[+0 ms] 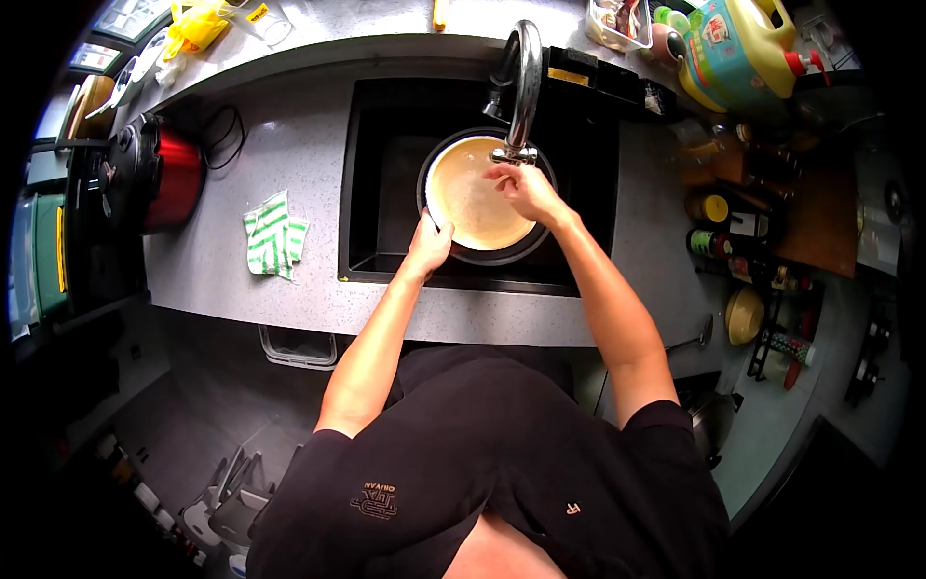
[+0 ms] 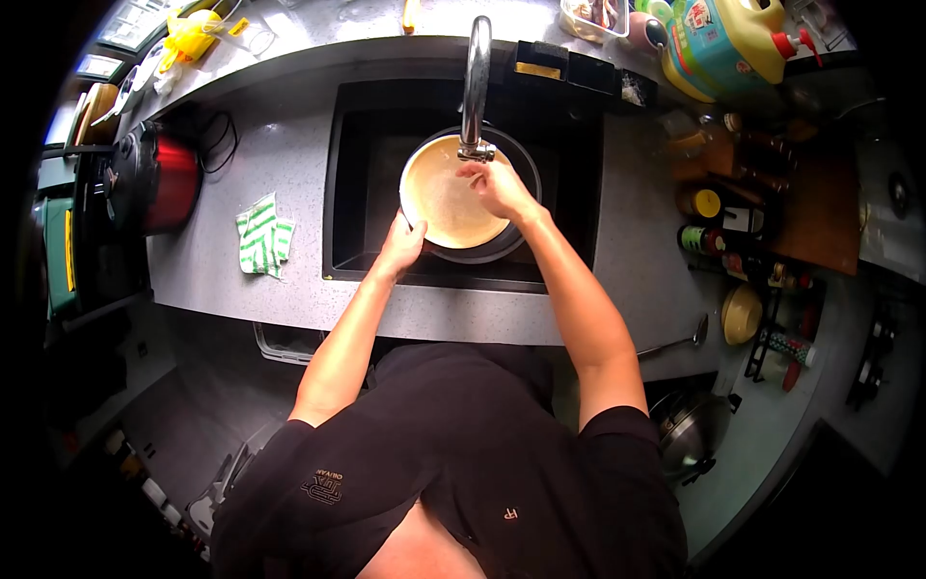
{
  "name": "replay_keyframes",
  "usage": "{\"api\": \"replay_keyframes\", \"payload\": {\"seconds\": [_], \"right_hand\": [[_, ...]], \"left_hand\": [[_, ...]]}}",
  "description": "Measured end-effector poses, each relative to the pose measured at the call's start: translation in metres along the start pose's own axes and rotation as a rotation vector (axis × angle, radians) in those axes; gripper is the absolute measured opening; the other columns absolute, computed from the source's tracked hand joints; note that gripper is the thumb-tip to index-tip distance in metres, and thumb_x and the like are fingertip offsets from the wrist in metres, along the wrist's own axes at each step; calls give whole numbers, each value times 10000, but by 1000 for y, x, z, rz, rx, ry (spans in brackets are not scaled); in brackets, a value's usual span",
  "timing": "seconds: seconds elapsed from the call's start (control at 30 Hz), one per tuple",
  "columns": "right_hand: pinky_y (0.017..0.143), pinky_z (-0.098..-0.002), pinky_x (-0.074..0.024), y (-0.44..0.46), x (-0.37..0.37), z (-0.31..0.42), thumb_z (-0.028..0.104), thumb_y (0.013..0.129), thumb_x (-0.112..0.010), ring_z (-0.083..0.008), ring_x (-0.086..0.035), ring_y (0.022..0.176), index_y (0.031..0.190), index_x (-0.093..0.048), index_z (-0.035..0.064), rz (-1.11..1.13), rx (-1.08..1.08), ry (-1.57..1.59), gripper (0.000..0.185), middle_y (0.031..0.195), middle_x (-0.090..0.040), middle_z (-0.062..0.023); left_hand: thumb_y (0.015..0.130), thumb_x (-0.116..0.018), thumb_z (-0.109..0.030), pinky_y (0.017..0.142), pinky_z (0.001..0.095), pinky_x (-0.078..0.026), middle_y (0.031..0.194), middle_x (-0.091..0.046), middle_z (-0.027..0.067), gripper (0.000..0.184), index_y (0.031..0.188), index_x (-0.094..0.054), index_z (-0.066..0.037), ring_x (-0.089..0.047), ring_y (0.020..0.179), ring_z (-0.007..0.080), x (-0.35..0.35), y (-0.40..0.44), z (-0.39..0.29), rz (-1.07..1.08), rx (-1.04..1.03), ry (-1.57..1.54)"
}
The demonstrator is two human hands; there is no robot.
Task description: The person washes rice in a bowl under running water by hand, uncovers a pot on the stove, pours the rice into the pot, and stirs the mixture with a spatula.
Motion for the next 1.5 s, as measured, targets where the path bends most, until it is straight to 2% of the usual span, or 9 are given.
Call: {"api": "replay_keyframes", "payload": {"seconds": [0.3, 0.43, 0.67, 0.97, 1.03, 1.07, 1.17, 1.4, 1.5], "right_hand": [[910, -363, -554, 45, 34, -5, 28, 938, -645, -229, -705, 995, 1166, -708, 19, 70, -4, -130, 236, 1074, -742, -114], [944, -382, -562, 56, 36, -7, 92, 962, -683, -253, -708, 1058, 1235, -679, 21, 105, 48, -190, 282, 1128, -734, -145], [767, -334, -574, 72, 59, -11, 107, 714, -836, -179, -700, 809, 1039, -729, 7, -45, -56, -105, 357, 870, -732, -63], [681, -401, -535, 32, 14, -20, 92, 837, -719, -277, -665, 734, 950, -654, 8, -125, 198, -119, 155, 800, -663, -138], [887, -493, -548, 18, -6, -30, 126, 894, -614, -441, -676, 1024, 1293, -601, 45, 20, -45, -391, 408, 1057, -705, -247], [748, -491, -521, 17, -15, -28, 110, 886, -616, -395, -673, 865, 1022, -599, -25, -23, -65, -383, 192, 872, -649, -258], [951, -506, -506, 13, -37, -7, 125, 898, -622, -442, -649, 1047, 1332, -575, -13, -65, -58, -287, 458, 1094, -673, -272], [1035, -518, -495, 7, -99, 13, 187, 949, -629, -444, -605, 1191, 1317, -608, 69, 13, -36, -195, 387, 1272, -622, -244], [998, -471, -532, -6, -116, 21, 257, 916, -690, -400, -664, 1108, 1262, -654, 108, 33, 271, -446, 379, 1222, -662, -178]], "left_hand": [[974, -533, -90, 773, 377, -648, 1274, -607, 197, 488, 1424, -397, 44, -669, 1111, 269, -4, -1, -20, 32, 25, 8], [976, -529, -87, 779, 381, -647, 1294, -592, 200, 491, 1429, -390, 44, -669, 1108, 271, -5, 3, -22, 23, 30, -23], [980, -532, -86, 788, 392, -652, 1322, -570, 205, 506, 1443, -374, 42, -670, 1103, 282, -2, 8, -25, 48, 41, 1], [973, -539, -84, 799, 380, -631, 1295, -599, 200, 501, 1437, -396, 43, -655, 1158, 288, -1, 0, -28, 52, 33, -28], [968, -545, -90, 794, 374, -621, 1281, -614, 196, 494, 1427, -417, 46, -662, 1149, 283, 2, 3, -10, 42, -15, 6], [966, -548, -94, 790, 370, -616, 1271, -622, 194, 490, 1420, -430, 46, -671, 1129, 277, 4, 6, 0, 27, -55, 47], [958, -557, -106, 780, 359, -607, 1247, -638, 189, 480, 1402, -458, 47, -698, 1046, 252, 12, 9, 21, -16, -254, 135], [983, -553, -119, 724, 346, -635, 1231, -628, 183, 467, 1405, -444, 47, -700, 984, 235, 23, -32, -21, 69, 62, 8], [1002, -536, -127, 677, 337, -647, 1237, -615, 180, 460, 1414, -433, 50, -699, 961, 229, 33, -35, -16, 52, 29, -9]]}}
Point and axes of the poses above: each hand's wrist, its own y-axis towards the middle knuckle, its own x-axis out of the back of the hand, z = x × y, the point moved 5 cm from there along y, towards the middle knuckle
